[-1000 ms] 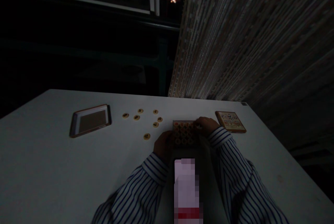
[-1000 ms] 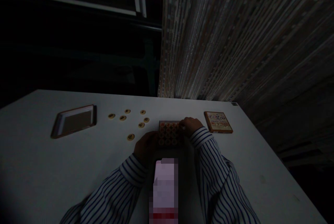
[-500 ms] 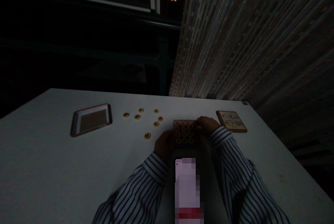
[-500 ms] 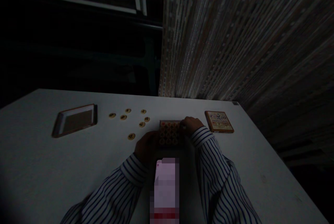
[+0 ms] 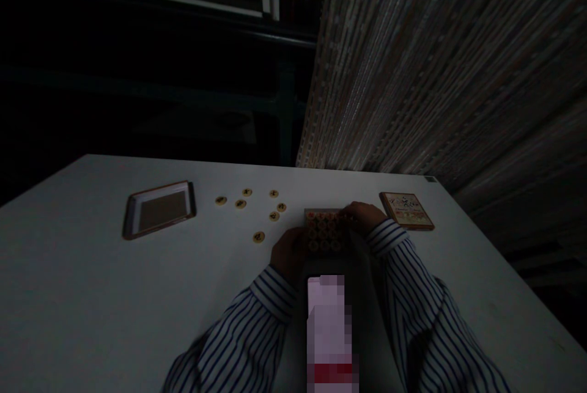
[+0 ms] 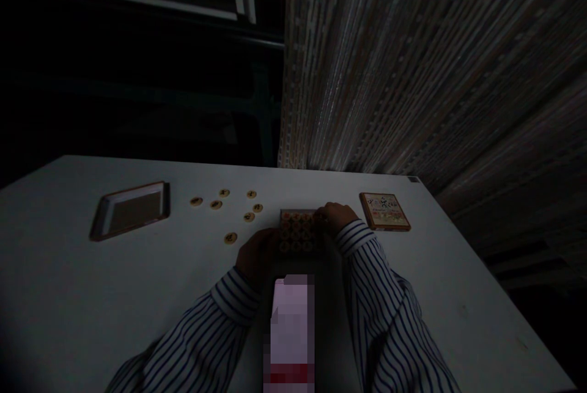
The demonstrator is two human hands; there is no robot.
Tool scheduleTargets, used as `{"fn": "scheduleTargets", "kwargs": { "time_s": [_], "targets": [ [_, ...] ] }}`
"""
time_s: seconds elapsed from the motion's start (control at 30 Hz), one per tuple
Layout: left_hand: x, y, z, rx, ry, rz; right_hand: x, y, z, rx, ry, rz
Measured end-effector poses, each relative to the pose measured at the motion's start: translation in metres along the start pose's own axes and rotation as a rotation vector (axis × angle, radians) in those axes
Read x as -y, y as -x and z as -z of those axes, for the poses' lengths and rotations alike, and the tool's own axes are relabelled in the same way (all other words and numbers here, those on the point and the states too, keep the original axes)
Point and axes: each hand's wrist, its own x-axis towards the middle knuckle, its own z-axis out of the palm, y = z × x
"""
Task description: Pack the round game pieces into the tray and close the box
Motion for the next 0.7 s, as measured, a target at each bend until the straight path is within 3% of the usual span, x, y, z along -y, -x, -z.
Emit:
{"fn": "scheduleTargets", "kwargs": {
  "time_s": [0.7],
  "targets": [
    [0.0038,0.0000,-0.0020,0.002,0.018,0.009,0.0003,0.0024,-0.0014,-0.003,0.032,0.024]
  ]
}}
